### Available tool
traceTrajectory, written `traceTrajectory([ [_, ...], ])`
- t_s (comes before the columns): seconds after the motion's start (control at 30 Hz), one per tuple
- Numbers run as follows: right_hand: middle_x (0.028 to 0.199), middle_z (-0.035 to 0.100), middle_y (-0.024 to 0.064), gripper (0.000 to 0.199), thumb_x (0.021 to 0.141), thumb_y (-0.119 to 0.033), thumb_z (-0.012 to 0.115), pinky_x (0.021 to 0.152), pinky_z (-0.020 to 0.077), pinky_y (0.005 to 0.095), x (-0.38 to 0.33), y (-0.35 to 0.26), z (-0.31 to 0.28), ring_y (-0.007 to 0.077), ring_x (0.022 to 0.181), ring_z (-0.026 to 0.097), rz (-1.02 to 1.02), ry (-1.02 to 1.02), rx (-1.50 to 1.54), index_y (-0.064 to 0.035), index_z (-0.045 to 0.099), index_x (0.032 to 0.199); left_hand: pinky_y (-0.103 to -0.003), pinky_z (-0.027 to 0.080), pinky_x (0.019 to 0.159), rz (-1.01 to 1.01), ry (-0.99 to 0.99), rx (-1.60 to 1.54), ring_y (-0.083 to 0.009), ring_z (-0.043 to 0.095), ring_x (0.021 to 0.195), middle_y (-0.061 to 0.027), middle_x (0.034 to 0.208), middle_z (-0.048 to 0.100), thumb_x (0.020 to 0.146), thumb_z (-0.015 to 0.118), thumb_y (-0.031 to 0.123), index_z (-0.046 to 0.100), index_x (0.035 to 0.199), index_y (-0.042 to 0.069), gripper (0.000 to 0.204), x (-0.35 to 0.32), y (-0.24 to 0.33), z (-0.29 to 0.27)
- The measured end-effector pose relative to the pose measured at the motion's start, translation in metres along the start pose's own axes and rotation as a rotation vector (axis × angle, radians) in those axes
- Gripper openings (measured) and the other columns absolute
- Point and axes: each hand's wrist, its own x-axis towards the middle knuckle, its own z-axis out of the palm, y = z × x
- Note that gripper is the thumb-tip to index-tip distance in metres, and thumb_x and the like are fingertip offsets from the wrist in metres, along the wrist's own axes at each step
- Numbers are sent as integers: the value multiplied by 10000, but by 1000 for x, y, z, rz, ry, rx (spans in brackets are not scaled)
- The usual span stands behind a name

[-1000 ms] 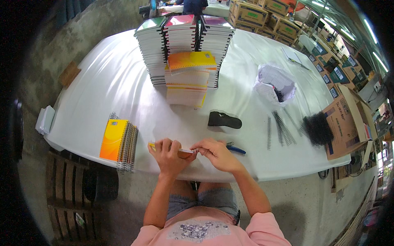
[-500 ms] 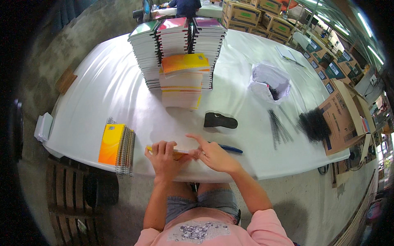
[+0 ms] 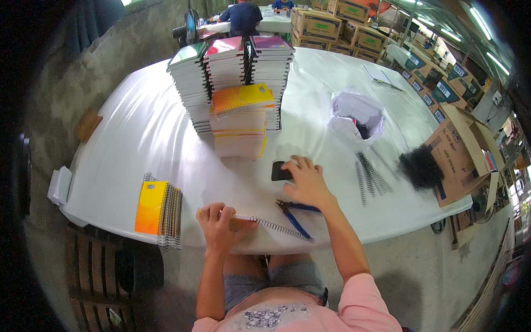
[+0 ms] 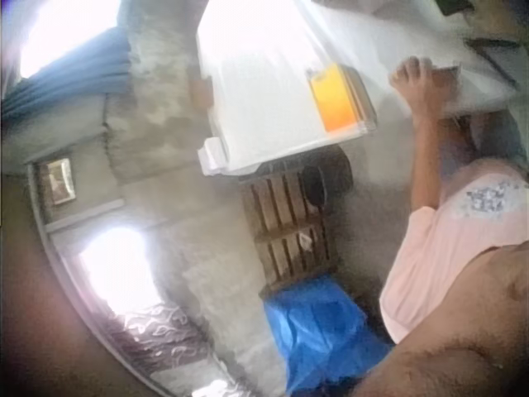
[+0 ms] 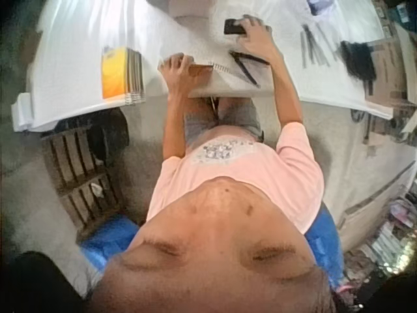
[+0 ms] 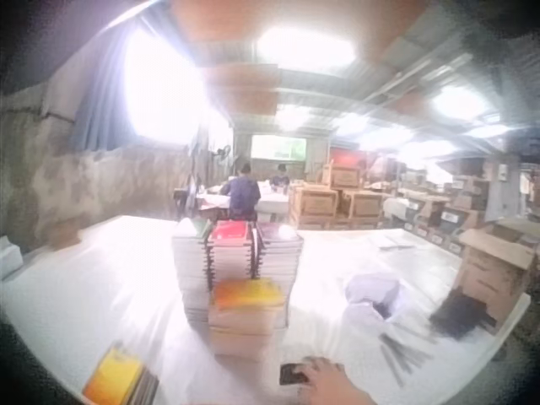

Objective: The person takes a spiral-bound notebook from a pile and uses a pair of pliers to trim and crimp the ends of the wire binding, placing the finished notebook aside.

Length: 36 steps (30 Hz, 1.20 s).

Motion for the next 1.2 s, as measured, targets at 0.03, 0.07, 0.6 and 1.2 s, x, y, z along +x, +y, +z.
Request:
traceTrajectory([
  [0.03,1118,555,119,332,774,-141,578,858,377,505,3,16,6,316,1067,511,4,12,-13,-135,548,1104,-441,319,800,11,10,-10,-255,437,873,-37,871,483,555,792,502,528,779,127,510,1,2,0],
  [0.07,1143,534,108,363,730,-116,587,877,347,524,5,32,17,316,1095,478,109,-111,39,-140,533,1089,-455,316,800,-5,0,-40,-259,437,903,-43,925,482,561,794,487,526,792,129,503,0,2,0],
  [0.6,1093,616,134,187,741,114,600,969,399,374,-13,-32,16,253,1105,540,-246,-542,1755,-30,590,859,-515,316,872,-17,-85,-215,-304,407,979,-86,1048,474,575,790,457,510,788,82,514,3,-6,-1],
  [1.2,1086,627,126,325,578,197,598,955,416,333,28,-57,11,212,1067,557,98,-626,1391,6,629,839,-323,397,753,-347,60,-545,-180,408,845,-75,1134,344,567,845,177,481,900,83,502,-6,-33,13],
])
